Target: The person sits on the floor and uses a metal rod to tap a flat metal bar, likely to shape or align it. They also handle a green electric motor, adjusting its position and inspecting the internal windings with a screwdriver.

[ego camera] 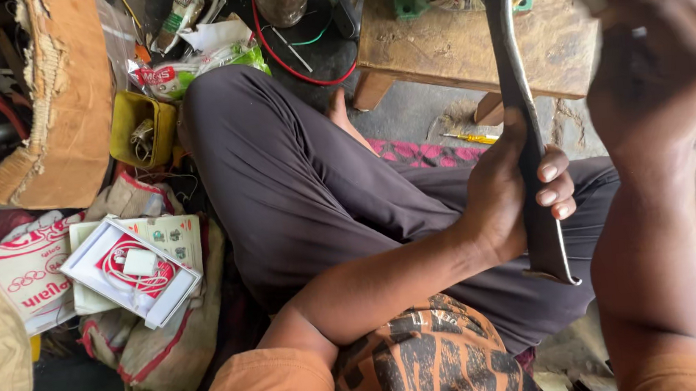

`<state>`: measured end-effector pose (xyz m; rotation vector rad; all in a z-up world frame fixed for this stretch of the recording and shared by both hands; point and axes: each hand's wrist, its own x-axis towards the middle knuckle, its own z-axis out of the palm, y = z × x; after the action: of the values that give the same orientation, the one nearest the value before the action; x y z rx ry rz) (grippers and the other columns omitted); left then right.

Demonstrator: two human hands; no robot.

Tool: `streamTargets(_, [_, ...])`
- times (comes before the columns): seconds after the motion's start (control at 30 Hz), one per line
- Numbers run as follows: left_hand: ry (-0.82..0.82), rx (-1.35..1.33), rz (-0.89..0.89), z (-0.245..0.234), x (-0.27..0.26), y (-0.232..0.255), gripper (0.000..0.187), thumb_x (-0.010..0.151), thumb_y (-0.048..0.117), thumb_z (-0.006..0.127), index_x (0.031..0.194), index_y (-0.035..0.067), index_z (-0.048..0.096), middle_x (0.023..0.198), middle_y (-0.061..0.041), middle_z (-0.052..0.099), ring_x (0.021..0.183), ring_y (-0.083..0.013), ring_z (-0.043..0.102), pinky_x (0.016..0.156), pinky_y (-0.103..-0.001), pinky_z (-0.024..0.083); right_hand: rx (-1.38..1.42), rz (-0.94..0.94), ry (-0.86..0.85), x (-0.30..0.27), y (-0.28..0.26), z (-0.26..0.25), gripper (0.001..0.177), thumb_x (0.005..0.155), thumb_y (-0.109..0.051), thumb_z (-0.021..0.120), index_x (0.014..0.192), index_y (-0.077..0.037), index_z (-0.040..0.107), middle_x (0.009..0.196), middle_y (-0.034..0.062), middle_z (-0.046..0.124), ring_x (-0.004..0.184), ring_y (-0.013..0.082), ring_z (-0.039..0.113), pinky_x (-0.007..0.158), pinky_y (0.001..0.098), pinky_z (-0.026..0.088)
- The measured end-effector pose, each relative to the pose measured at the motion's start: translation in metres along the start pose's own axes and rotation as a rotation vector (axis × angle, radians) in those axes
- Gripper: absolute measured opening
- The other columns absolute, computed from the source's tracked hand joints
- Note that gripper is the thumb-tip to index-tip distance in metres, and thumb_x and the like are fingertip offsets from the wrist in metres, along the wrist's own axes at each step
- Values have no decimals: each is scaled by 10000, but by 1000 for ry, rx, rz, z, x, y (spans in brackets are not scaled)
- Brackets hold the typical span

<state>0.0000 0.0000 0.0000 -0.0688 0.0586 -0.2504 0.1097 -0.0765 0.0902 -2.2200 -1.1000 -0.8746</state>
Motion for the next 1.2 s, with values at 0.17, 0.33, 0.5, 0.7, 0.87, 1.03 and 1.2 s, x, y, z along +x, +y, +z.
streamTargets(0.17, [1,7,3,-10,-6,-4,479,1189,582,418,967,165,494,792,26,489,623,-97,490,605,-297,450,-131,-19,-150,3,-8,13,131,916,114,718,1006,73,803,759,208,717,562,284,649,501,348,461])
streamTargets(0.33, [-7,3,1,-7,-10,-5,516,1178,598,452,918,153,477,793,7,497,629,-119,497,626,-313,461,-43,0,-155,-5,-3,3,204,1001,83,604,1155,57,735,994,195,743,824,241,730,681,310,540])
streamTargets(0.5, [108,72,-23,3,-15,-4,472,1131,616,467,959,177,489,770,7,503,603,-113,496,602,-312,455,212,229,94,-35,34,12,262,1176,38,528,1409,110,624,1056,219,751,742,164,645,637,268,467])
streamTargets(0.7, [130,88,-31,20,-3,13,461,1107,628,474,929,203,467,746,15,494,591,-110,495,594,-311,458,419,394,221,-64,53,17,349,1271,-8,465,1591,105,545,1150,241,742,668,130,542,608,225,395])
streamTargets(0.87, [104,94,-20,10,-3,13,462,1124,623,459,949,195,468,755,17,496,595,-105,493,592,-299,451,355,331,151,-49,38,23,289,1237,-11,493,1502,50,591,1068,201,730,668,145,562,586,240,406])
streamTargets(1.03, [77,98,-14,6,-6,8,451,1125,604,446,964,185,484,768,22,499,597,-112,494,588,-313,450,-142,-57,-224,-18,15,10,119,1116,19,667,1169,31,774,840,170,719,615,199,629,529,289,427])
streamTargets(1.2, [75,67,-28,6,-12,2,444,1167,581,434,990,176,484,785,24,496,620,-104,490,618,-308,451,66,44,-25,-20,17,-7,227,1128,74,534,1296,72,687,1071,196,738,827,213,662,697,274,473])
